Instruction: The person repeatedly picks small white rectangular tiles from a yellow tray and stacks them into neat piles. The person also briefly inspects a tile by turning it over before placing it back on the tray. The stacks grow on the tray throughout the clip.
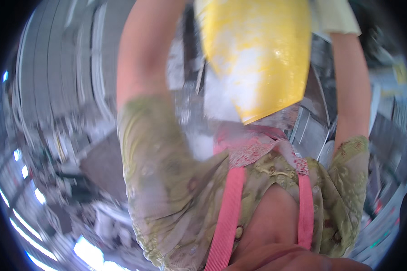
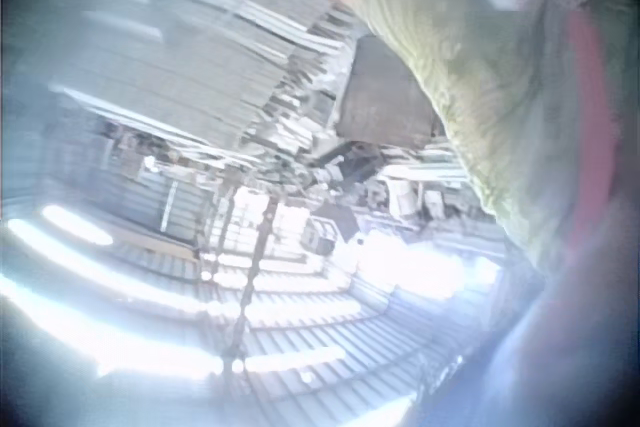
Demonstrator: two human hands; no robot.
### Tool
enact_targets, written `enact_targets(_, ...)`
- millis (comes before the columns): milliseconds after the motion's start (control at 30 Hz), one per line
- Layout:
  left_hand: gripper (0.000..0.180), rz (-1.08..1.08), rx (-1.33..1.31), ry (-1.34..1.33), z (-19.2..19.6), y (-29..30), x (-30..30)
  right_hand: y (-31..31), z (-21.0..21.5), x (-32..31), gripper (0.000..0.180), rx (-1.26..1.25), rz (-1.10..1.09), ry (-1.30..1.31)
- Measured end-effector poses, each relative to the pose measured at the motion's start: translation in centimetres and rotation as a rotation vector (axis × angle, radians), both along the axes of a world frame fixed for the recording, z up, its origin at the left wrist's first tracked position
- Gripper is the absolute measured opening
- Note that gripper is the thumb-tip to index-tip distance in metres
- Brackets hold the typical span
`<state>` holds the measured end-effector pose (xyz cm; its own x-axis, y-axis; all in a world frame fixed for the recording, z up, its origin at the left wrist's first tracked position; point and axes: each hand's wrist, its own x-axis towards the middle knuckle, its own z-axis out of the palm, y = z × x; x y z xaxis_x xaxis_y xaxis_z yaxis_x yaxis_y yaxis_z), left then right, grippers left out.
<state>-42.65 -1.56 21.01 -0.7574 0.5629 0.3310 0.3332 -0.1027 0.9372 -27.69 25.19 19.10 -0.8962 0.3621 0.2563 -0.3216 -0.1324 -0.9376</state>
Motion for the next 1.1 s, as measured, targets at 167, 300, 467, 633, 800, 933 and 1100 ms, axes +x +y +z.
enact_targets(167,0.051,0.070,0.010,0.089,0.7,1.0,10.0,-3.3,-5.9,23.7,0.043,0.812,-0.551,-0.297)
enact_targets(300,0.044,0.184,-0.134,0.036,0.1,-1.3,20.7,-6.6,-10.1,44.1,0.038,0.702,-0.727,-0.727)
enact_targets(467,0.044,0.090,-0.218,0.001,-2.0,-3.1,28.4,-9.8,-9.5,67.5,0.047,0.659,-1.254,-1.268)
enact_targets(633,0.044,0.054,-0.223,-0.077,-2.5,1.2,40.0,-10.2,-9.7,82.0,0.091,1.181,-0.920,-1.736)
enact_targets(800,0.035,-0.182,-0.290,-0.130,-4.3,9.7,51.0,-5.8,-13.7,84.7,0.096,1.265,-0.858,-1.449)
enact_targets(933,0.032,-0.463,-0.232,-0.269,-6.5,13.4,55.5,-5.3,-14.3,86.0,0.080,1.206,-0.769,-1.583)
enact_targets(1100,0.035,-0.446,-0.255,-0.375,-8.5,14.5,56.2,-4.2,-13.4,85.8,0.068,1.294,-0.934,-1.280)
